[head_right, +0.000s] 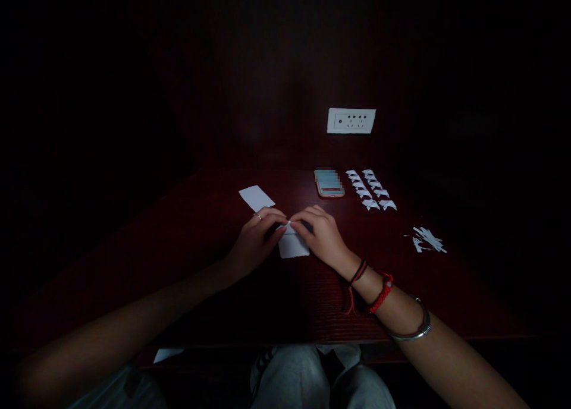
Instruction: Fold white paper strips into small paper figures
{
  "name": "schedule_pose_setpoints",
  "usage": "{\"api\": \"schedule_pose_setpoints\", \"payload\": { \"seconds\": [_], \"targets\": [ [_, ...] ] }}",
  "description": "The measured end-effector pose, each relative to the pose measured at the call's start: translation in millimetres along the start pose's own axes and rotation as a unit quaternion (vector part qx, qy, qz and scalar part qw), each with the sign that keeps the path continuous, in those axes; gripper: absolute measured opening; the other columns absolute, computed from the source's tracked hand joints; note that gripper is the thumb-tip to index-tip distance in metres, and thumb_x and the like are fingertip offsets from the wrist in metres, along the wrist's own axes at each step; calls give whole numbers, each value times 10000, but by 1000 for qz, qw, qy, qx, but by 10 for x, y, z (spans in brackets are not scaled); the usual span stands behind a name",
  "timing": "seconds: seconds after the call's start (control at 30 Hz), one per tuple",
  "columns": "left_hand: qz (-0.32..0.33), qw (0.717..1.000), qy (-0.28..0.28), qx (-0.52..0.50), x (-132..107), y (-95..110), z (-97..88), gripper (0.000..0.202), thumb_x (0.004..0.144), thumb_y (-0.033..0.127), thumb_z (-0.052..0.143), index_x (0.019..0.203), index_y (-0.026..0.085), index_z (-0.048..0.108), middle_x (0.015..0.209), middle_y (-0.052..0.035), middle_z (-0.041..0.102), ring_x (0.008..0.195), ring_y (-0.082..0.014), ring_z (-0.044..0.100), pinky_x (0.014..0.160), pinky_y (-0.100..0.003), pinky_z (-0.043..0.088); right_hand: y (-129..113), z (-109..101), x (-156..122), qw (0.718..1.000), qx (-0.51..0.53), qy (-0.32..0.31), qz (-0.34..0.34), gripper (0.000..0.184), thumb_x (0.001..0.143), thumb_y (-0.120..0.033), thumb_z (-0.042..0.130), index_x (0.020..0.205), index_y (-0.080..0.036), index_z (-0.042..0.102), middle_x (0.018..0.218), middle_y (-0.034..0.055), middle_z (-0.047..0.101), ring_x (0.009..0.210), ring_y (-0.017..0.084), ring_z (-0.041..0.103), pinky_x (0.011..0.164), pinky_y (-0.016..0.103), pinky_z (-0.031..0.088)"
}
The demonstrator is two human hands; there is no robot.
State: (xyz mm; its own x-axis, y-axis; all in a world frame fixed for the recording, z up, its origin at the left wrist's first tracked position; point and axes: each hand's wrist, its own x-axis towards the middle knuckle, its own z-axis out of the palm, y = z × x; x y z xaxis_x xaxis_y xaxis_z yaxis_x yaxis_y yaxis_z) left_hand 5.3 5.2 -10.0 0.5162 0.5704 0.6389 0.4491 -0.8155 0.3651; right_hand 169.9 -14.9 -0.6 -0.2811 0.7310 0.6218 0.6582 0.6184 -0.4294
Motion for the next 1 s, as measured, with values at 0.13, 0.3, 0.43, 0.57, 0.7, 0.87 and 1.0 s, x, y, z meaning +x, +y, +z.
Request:
{"api": "schedule_pose_setpoints", "payload": {
  "seconds": [0.13,0.3,0.43,0.57,0.7,0.87,1.0],
  "targets": [
    [-3,1000,5,-7,0,20,-13,109,823,165,406,896,169,487,935,-29,475,893,-127,454,808,-263,371,-15,-4,11,1000,1,2,0,123,785,-229,476,769,-176,586,735,20,575,734,131,494,677,248,369],
    [-28,999,3,-20,10,32,-34,93,818,171,416,873,179,489,886,-11,498,846,-122,475,769,-258,384,-28,-5,13,1000,14,5,10,121,782,-223,470,751,-174,576,715,16,547,706,124,488,651,239,367],
    [-64,996,-1,-62,10,0,-10,102,806,190,436,903,183,468,876,-1,534,787,-109,511,731,-243,405,-21,8,11,999,23,23,32,116,774,-208,467,712,-170,557,683,7,516,667,113,479,617,224,360],
    [-95,990,-31,-102,4,-58,19,100,785,196,460,882,182,481,843,6,560,757,-104,530,703,-227,419,8,37,21,997,30,39,57,122,777,-204,445,696,-166,528,680,4,505,649,109,474,605,218,356],
    [-108,988,-34,-104,8,-90,10,74,783,180,444,827,182,503,787,13,561,729,-103,524,673,-219,414,38,55,23,996,57,16,62,138,793,-238,425,740,-164,528,705,8,533,658,106,489,614,215,364],
    [-120,987,-49,-91,17,-94,-4,114,803,219,408,815,175,512,786,1,565,716,-113,521,637,-221,406,44,43,7,997,53,-20,52,143,780,-224,448,854,-173,560,756,14,588,687,112,525,636,218,372],
    [-120,986,-73,-90,4,-99,14,163,820,279,389,845,186,520,803,6,576,721,-115,525,636,-227,401,20,45,2,997,31,-23,65,142,779,-195,430,770,-168,568,708,11,593,646,113,530,612,218,372]
  ]
}}
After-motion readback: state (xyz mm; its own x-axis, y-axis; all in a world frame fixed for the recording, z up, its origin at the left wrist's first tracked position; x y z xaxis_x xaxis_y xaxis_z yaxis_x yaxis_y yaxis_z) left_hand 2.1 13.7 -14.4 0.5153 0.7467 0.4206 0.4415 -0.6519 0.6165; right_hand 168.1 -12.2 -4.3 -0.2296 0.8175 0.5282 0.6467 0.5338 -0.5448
